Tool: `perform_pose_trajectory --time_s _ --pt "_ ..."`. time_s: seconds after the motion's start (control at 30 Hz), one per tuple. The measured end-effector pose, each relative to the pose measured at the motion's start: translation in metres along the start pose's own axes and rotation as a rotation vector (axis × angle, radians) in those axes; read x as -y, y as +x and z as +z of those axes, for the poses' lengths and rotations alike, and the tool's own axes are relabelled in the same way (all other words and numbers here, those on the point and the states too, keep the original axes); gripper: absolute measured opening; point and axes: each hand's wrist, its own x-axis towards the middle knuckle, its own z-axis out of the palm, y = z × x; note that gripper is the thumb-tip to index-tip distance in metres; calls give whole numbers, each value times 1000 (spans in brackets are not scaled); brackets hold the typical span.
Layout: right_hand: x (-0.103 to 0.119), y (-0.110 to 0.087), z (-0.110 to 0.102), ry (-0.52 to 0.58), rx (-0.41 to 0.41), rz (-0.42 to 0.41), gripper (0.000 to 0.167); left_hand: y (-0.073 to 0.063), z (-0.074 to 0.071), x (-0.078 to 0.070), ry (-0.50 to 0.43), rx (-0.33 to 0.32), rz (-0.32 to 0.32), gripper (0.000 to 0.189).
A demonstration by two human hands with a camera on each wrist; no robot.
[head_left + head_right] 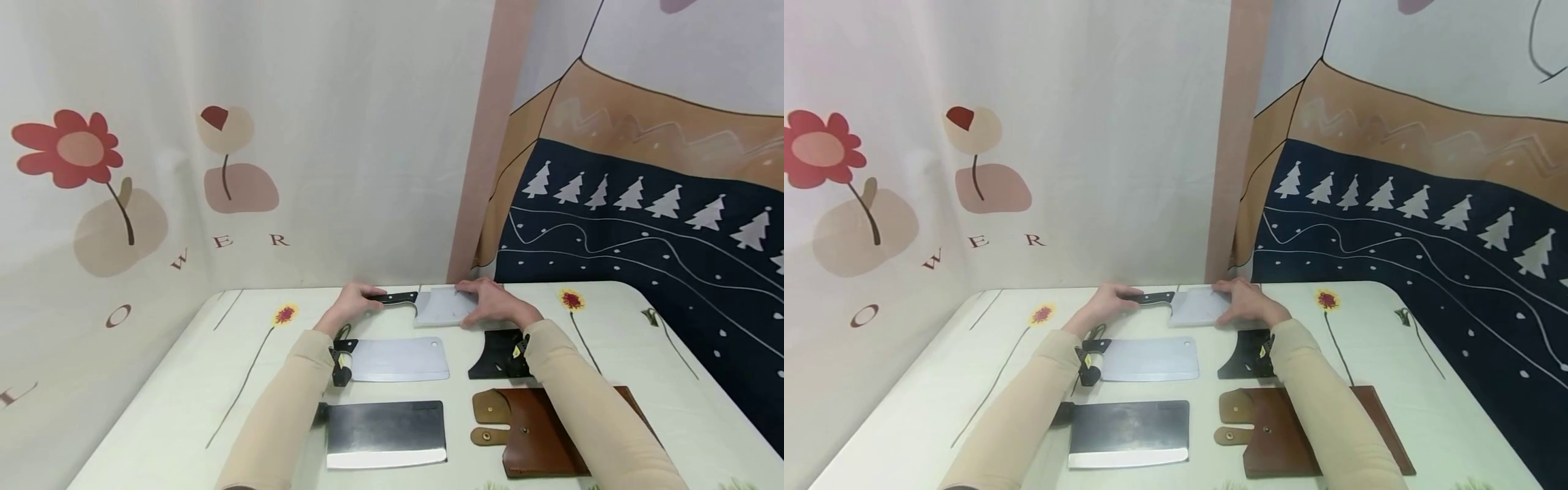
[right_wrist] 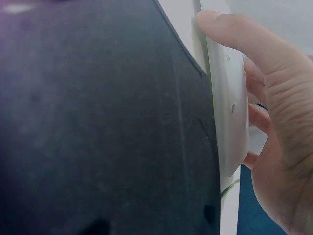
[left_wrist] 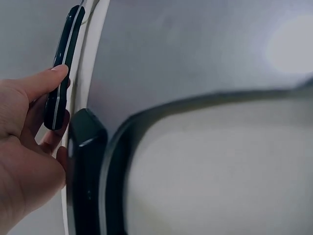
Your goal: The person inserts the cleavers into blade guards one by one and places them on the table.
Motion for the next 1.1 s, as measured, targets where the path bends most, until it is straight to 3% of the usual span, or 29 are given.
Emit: perform_pose_trajectory --time_s 0.27,0.47,0.77,1.1 --pt "-2 -2 1 100 16 53 92 4 4 2 17 -28 -36 35" --pt "-5 -8 -6 216 -10 9 92 2 0 3 -9 -25 -43 37" --pt "-9 -25 -19 243 -42 12 87 -9 -14 -3 -87 10 -59 44" --pt "-12 -53 -29 256 -48 30 87 -30 -34 1 -66 32 24 46"
